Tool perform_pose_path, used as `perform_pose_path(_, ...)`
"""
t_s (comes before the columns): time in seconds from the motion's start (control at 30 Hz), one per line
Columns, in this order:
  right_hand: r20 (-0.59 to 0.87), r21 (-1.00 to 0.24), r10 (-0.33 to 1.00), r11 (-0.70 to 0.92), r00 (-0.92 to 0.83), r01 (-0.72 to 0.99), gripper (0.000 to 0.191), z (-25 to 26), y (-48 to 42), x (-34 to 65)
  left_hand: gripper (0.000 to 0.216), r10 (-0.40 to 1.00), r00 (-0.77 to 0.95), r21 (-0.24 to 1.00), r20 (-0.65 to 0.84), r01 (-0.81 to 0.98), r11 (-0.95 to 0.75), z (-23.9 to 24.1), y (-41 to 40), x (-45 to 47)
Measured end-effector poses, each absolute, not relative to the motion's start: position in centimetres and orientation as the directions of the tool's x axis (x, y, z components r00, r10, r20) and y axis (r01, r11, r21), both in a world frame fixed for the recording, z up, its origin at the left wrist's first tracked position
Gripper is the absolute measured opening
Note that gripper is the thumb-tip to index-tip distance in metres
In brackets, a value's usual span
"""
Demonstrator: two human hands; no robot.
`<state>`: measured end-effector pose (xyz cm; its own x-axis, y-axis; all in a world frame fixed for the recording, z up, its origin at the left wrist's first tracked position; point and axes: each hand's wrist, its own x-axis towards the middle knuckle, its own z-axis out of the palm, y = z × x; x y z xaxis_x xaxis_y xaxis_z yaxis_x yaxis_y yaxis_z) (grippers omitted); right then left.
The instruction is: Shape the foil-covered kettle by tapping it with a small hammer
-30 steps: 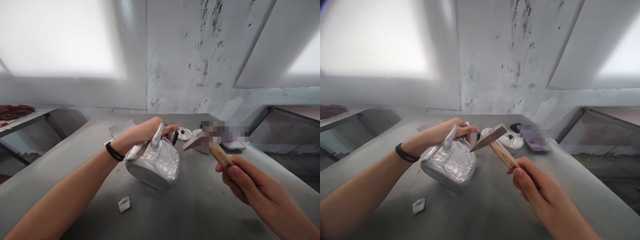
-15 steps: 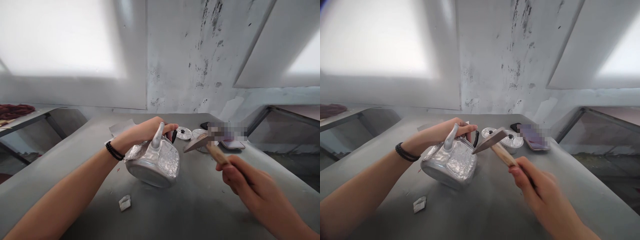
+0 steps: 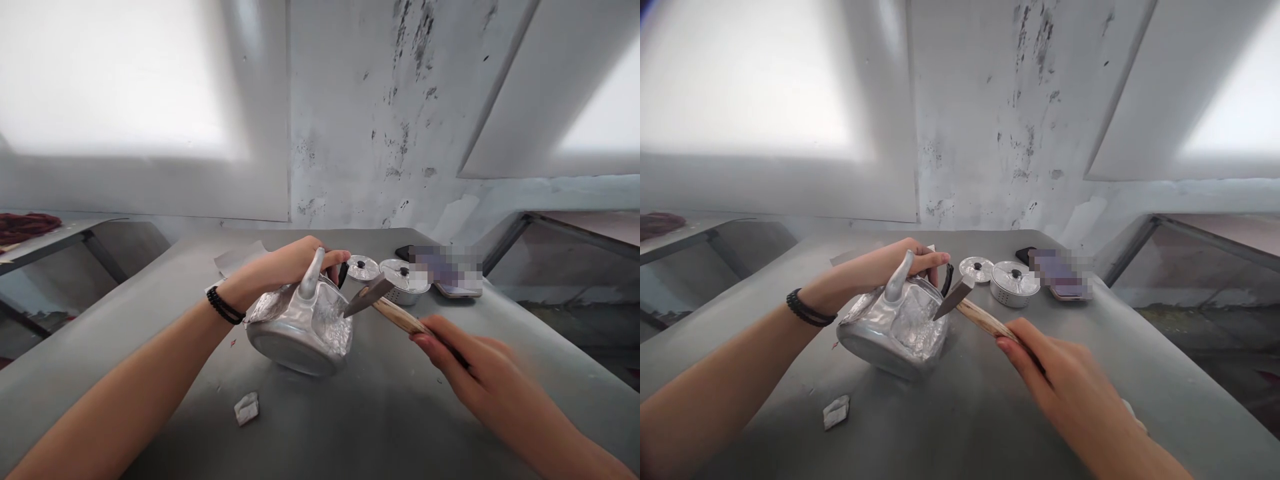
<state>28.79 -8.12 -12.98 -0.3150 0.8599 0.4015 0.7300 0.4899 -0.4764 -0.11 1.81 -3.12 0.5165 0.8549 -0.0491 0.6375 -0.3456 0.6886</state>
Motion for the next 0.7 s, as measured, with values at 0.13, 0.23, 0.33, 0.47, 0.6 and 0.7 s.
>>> perform_pose_path(0.13, 0.457, -0.609, 0.87, 0.457, -0.185, 0.648, 0.033, -12.96, -8.43, 29.1, 0.059, 0.841, 0.536, 0.703, -0.07, 0.625, -0.339, -3.17, 1.73, -0.13)
perform_pose_path(0.23, 0.475, -0.586, 0.854, 0.486, -0.212, 0.648, 0.031, -13.3, -8.31, 29.16, 0.062, 0.85, 0.521, 0.716, -0.075, 0.621, -0.317, -3.15, 1.72, -0.08)
perform_pose_path(0.33, 0.403, -0.479, 0.852, 0.507, -0.333, 0.717, 0.034, -13.55, -7.95, 28.92, 0.061, 0.858, 0.511, 0.708, -0.058, 0.626, -0.325, -3.24, 1.96, -0.06)
perform_pose_path(0.47, 0.402, -0.512, 0.859, 0.497, -0.315, 0.701, 0.037, -12.97, -7.86, 28.84, 0.06, 0.842, 0.538, 0.691, -0.047, 0.626, -0.362, -3.27, 2.11, -0.15)
perform_pose_path(0.6, 0.484, -0.653, 0.864, 0.461, -0.138, 0.601, 0.034, -12.76, -8.12, 29.22, 0.062, 0.845, 0.528, 0.719, -0.081, 0.618, -0.318, -3.1, 1.84, -0.12)
perform_pose_path(0.7, 0.511, -0.565, 0.834, 0.507, -0.206, 0.651, 0.031, -13.24, -8.21, 29.2, 0.061, 0.856, 0.509, 0.718, -0.09, 0.629, -0.298, -3.13, 1.87, -0.05)
